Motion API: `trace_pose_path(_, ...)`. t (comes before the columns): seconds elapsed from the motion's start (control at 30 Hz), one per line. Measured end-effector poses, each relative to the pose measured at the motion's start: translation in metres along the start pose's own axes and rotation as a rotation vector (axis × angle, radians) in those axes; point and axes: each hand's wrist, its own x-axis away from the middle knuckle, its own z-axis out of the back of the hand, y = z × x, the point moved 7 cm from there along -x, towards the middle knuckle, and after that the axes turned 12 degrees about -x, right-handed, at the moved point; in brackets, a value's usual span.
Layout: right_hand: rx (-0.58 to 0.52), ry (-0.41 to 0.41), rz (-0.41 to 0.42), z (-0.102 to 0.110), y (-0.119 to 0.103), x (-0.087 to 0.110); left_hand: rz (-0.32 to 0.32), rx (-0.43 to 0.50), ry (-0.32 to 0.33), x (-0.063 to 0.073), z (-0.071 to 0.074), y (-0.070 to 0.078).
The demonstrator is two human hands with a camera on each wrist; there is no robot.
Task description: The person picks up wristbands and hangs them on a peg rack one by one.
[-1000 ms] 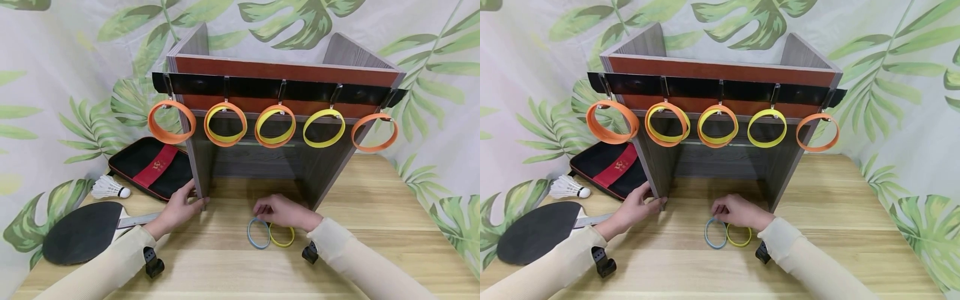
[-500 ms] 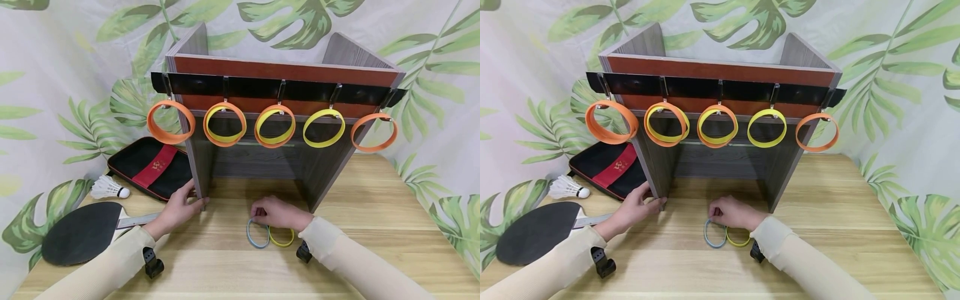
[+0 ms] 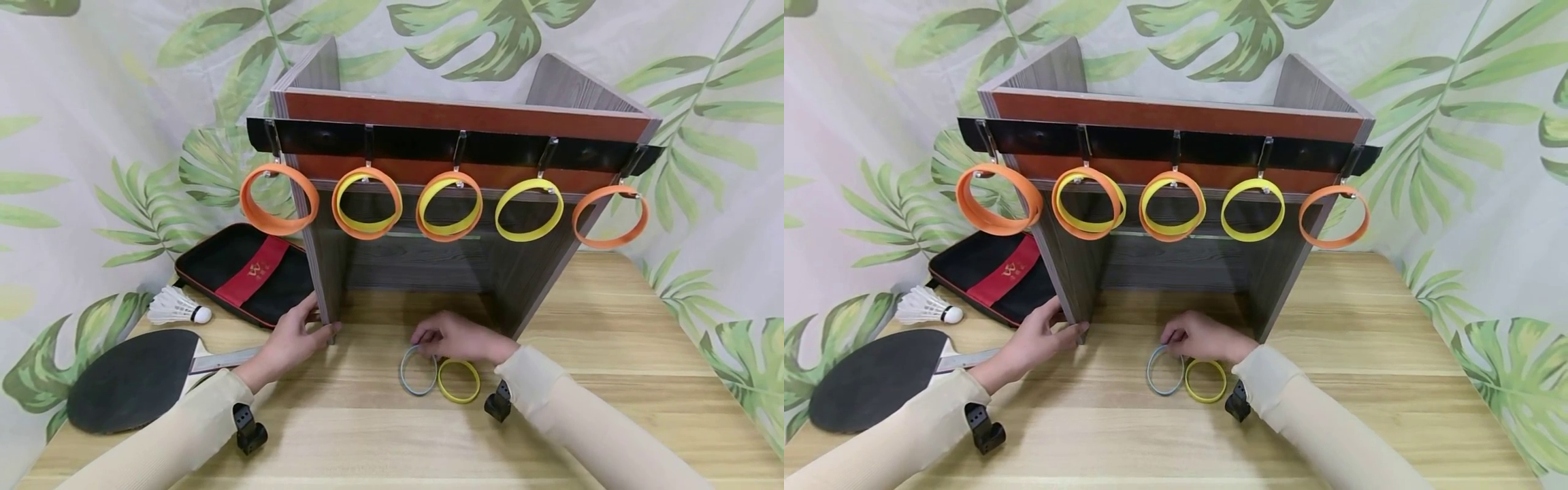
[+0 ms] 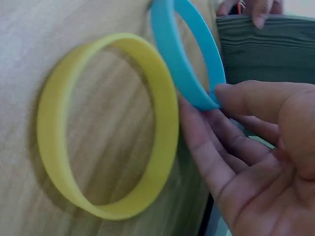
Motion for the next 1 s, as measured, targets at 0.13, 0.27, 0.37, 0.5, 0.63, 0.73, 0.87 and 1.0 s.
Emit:
trace_pose_path(0.13, -0.064, -0.032, -0.067, 0.002, 0.001, 0.003, 0.002, -0.002, -0.003, 0.000, -0.001, -0.001)
trace_pose_path(0.27, -0.065, -0.049, -0.107, 0.003, 0.001, 0.004, 0.003, -0.010, 0.001, -0.001, 0.000, -0.002)
trace_pose_path(0.37, -0.061, -0.067, -0.125, 0.002, 0.000, 0.005, -0.004, -0.023, 0.008, 0.000, -0.001, -0.002)
trace_pose_path(0.5, -0.060, -0.085, -0.150, 0.002, -0.001, 0.006, -0.020, -0.025, 0.018, 0.000, 0.000, 0.000)
trace_pose_path(0.63, -0.081, -0.103, -0.178, -0.001, -0.002, 0.010, -0.010, -0.010, 0.011, 0.001, 0.001, 0.000)
trace_pose_path(0.73, -0.101, -0.118, -0.179, -0.001, -0.008, 0.016, -0.011, -0.011, 0.008, 0.001, 0.001, -0.001)
trace_pose_path(0.87, -0.127, -0.108, -0.124, 0.005, -0.022, 0.025, -0.029, -0.015, 0.016, 0.000, 0.002, 0.000)
trace_pose_path(1.0, -0.136, -0.066, -0.024, 0.018, -0.046, 0.036, -0.032, -0.028, 0.016, 0.000, 0.002, 0.000)
